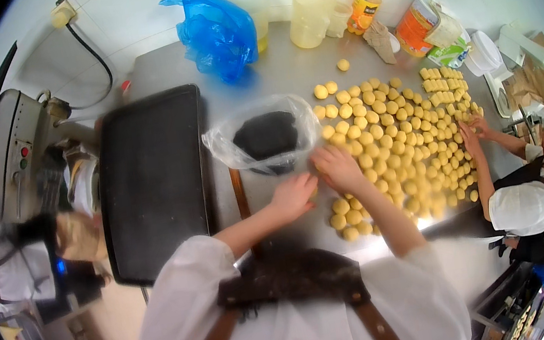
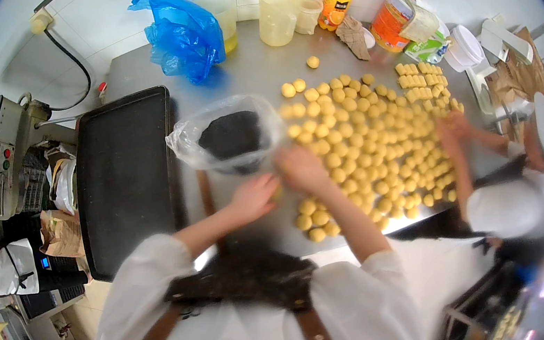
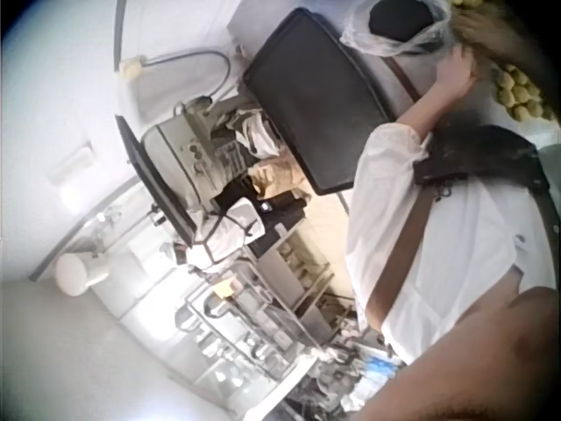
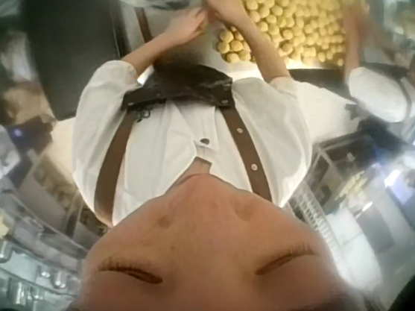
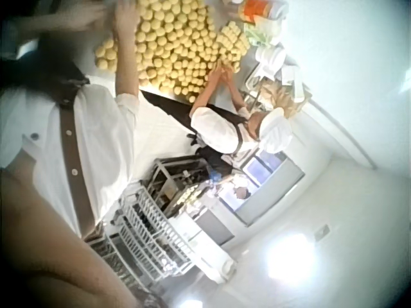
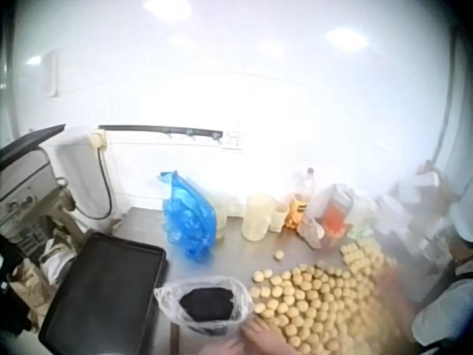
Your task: The person places black filling inside dough balls by hand, then places the filled pastries onto a baking tray. The person then uses a wooden tool to flatten the center of each pastry on the tray.
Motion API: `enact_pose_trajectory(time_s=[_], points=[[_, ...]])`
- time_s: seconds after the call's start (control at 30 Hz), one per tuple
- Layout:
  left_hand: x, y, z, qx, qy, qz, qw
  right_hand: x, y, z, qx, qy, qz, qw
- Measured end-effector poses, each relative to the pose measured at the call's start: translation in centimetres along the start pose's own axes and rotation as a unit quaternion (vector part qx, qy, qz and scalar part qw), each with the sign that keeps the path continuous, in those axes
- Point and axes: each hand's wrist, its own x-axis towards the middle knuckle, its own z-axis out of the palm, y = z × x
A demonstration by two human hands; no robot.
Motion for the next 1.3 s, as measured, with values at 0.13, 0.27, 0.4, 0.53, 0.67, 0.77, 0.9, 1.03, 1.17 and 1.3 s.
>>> enact_pose_trajectory(time_s=[0.13, 0.27, 0.4, 0.53, 0.67, 0.77, 0.9, 1.03, 1.17, 1.3], points=[[0.8, -1.2, 3.4, 0.037, -0.070, 0.007, 0.997, -0.3, 1.8, 2.3, -0.004, -0.047, -0.013, 0.999], [-0.3, -2.7, 3.3, -0.148, 0.001, -0.082, 0.986, -0.6, 1.0, 0.3, 0.236, 0.016, 0.169, 0.957], [-0.9, -0.9, -6.5, -0.645, -0.018, -0.396, 0.653, -1.5, -1.1, -4.1, 0.725, 0.085, 0.310, 0.609], [-0.8, -4.0, -11.6, -0.762, 0.060, -0.353, 0.539, 0.1, -1.6, -6.9, 0.832, 0.025, 0.207, 0.514], [0.2, -6.9, -14.8, -0.721, 0.075, -0.304, 0.618, 3.7, -1.6, -7.5, 0.715, 0.011, 0.182, 0.675], [2.3, -8.8, -14.6, -0.585, 0.087, -0.305, 0.746, 7.8, -2.1, -7.0, 0.472, 0.058, 0.162, 0.865], [5.4, -10.1, -12.0, -0.028, 0.080, -0.288, 0.954, 11.8, -1.1, -3.0, 0.176, 0.112, 0.068, 0.976], [6.9, -11.0, -8.6, 0.127, 0.020, -0.216, 0.968, 14.3, -0.4, 1.3, 0.051, 0.040, 0.023, 0.998], [6.4, -12.0, -7.9, 0.152, 0.039, -0.194, 0.968, 14.2, -1.1, 1.1, 0.025, 0.025, 0.014, 0.999], [2.0, -9.2, -13.7, -0.265, 0.103, -0.307, 0.908, 10.6, -2.4, -5.9, 0.463, 0.013, 0.105, 0.880]])
